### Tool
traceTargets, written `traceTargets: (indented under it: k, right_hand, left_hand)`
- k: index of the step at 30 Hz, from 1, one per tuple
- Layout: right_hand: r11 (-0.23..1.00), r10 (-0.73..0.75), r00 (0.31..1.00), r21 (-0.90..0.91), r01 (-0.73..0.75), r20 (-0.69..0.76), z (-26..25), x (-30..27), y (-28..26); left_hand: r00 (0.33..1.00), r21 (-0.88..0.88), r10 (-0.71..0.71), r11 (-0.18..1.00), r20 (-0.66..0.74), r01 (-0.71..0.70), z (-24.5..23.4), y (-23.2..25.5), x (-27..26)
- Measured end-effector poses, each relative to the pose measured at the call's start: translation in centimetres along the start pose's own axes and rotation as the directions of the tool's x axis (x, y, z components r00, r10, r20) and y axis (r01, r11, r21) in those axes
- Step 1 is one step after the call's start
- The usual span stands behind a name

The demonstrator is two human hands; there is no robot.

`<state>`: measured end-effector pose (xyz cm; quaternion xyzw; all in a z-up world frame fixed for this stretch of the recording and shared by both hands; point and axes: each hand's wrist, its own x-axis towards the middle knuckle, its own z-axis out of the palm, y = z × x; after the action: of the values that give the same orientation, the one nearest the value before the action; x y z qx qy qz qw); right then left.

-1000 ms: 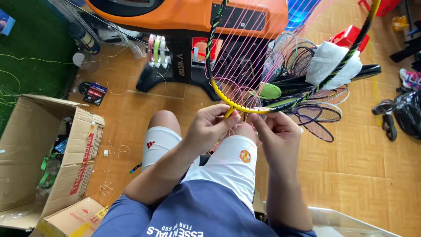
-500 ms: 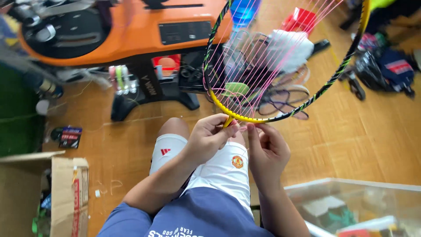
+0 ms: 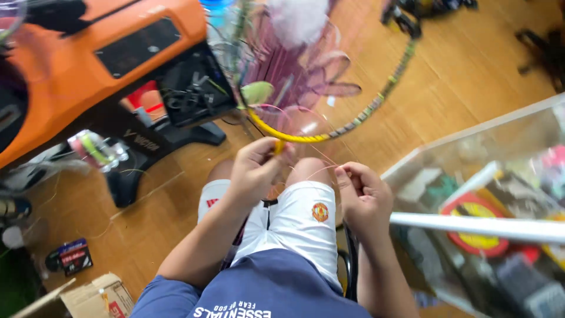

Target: The person strings a badminton racket by hand, weaving and pulling the string through the grommets across the racket frame.

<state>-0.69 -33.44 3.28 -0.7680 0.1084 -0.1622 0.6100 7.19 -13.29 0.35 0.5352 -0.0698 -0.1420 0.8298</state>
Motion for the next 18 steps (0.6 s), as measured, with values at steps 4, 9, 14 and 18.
traceTargets:
  k: [4, 9, 14, 18]
  right_hand:
    - [0.989, 0.125, 0.986, -0.069, -0.133, -0.110, -3.6, -1.1, 2.3]
    - [0.978, 0.120, 0.990, -0.164, -0.132, -0.077, -6.0, -2.0, 1.9]
    - [0.990, 0.099, 0.995, 0.098, -0.099, 0.001, -3.9, -2.3, 0.2]
    - [0.970, 0.150, 0.978, 0.212, -0.117, -0.144, -2.1, -0.9, 1.3]
  left_hand:
    - [1.000, -0.124, -0.018, 0.992, 0.003, 0.018, -0.4, -0.4, 0.4]
    - [0.997, 0.061, -0.003, 0.998, 0.079, -0.002, 1.3, -1.7, 0.3]
    - [0.973, 0.029, -0.132, 0.991, 0.187, 0.129, 3.8, -1.6, -0.2]
    - [0.963, 0.016, -0.137, 0.990, 0.232, 0.137, 4.4, -1.7, -0.3]
